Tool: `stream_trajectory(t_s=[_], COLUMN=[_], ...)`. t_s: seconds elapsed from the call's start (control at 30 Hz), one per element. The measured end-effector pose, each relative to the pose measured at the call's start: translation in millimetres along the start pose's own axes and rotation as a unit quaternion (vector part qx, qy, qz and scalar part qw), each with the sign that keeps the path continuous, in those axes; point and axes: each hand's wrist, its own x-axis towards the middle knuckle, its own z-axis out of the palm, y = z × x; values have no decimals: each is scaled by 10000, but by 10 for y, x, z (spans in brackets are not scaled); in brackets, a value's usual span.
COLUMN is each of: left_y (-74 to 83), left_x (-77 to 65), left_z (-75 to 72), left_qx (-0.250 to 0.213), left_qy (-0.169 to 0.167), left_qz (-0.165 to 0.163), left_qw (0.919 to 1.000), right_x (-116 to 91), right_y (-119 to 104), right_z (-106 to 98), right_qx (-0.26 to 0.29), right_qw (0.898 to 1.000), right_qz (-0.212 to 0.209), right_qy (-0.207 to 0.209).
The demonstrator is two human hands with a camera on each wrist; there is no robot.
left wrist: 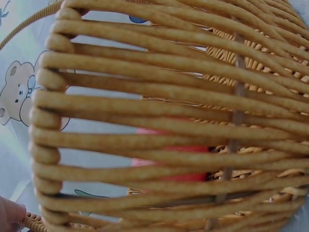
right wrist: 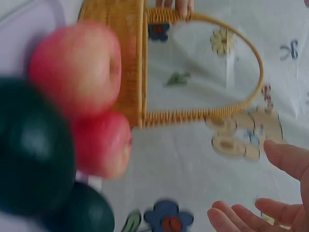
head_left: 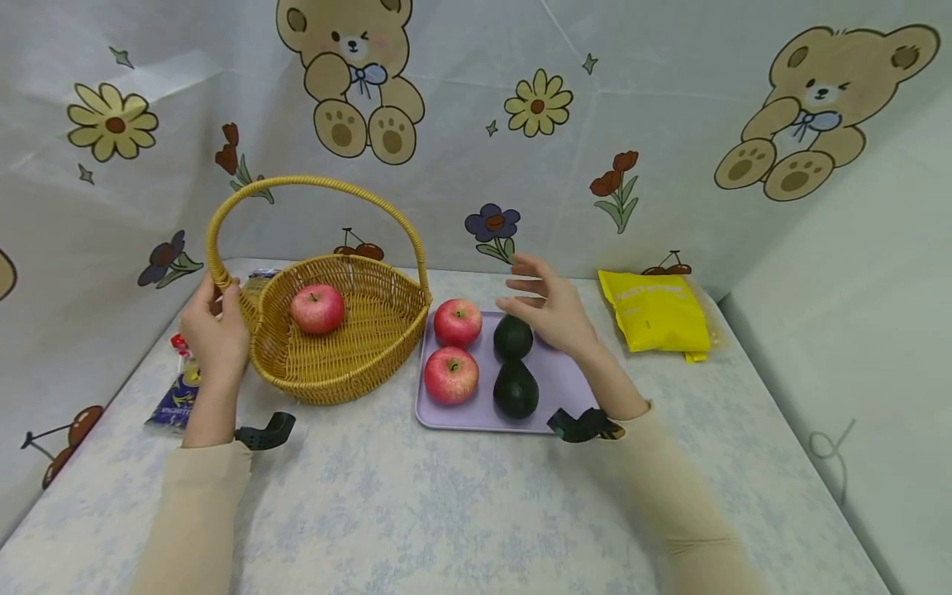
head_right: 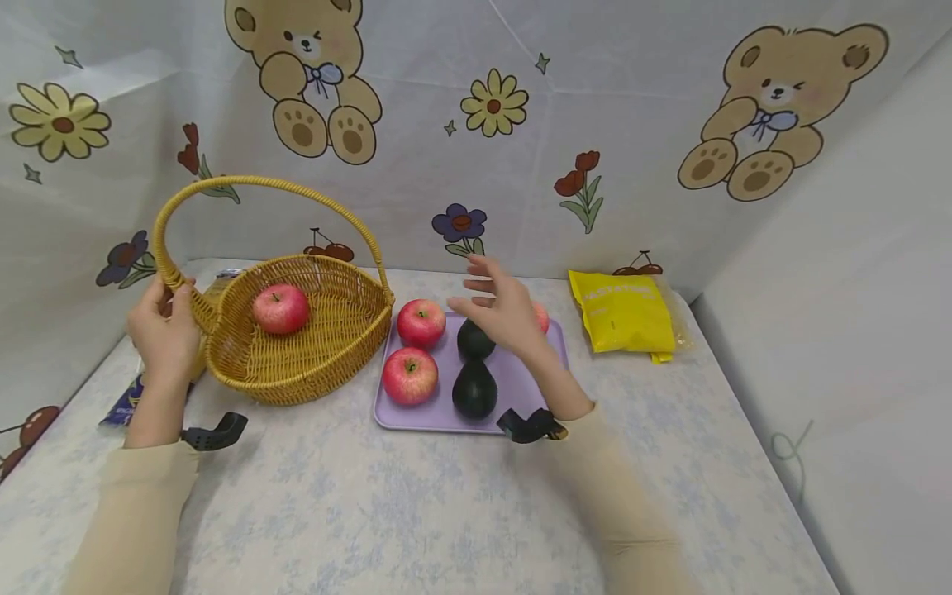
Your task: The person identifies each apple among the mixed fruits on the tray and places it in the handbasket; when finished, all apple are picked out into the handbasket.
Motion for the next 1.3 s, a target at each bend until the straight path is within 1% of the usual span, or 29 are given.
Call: stream_trajectory(t_s=[0.1, 0.23, 0.33, 0.43, 0.57, 0.73, 0.93, 1.3], left_y=[-7, -24, -34, -37, -28, -20, -25, -23], left_x=[5, 10, 4, -4, -12, -12, -8, 2], left_z=[-5, -15, -23, -26, -15, -6, -8, 6], left_qx=[2, 8, 11, 7, -6, -24, -19, -8], left_qy=[0, -8, -24, -39, -56, -66, -21, 16], left_qz=[10, -25, -71, -106, -93, -76, -60, 8], left_qw=[10000, 10000, 10000, 9999, 9999, 9999, 10000, 10000], right_x=[-47, -100, -130, -155, -187, -219, -198, -166], right_y=[183, 380, 498, 593, 711, 835, 923, 1023], right_z=[-246, -503, -633, -712, -764, -786, -781, -726], right_qx=[-79, -160, -268, -337, -413, -545, -537, -519], right_qw=[9995, 9973, 9939, 9898, 9857, 9821, 9823, 9801], right_qz=[116, 366, 570, 741, 933, 1107, 1144, 1448], right_qy=[267, 612, 901, 1168, 1344, 1420, 1383, 1252])
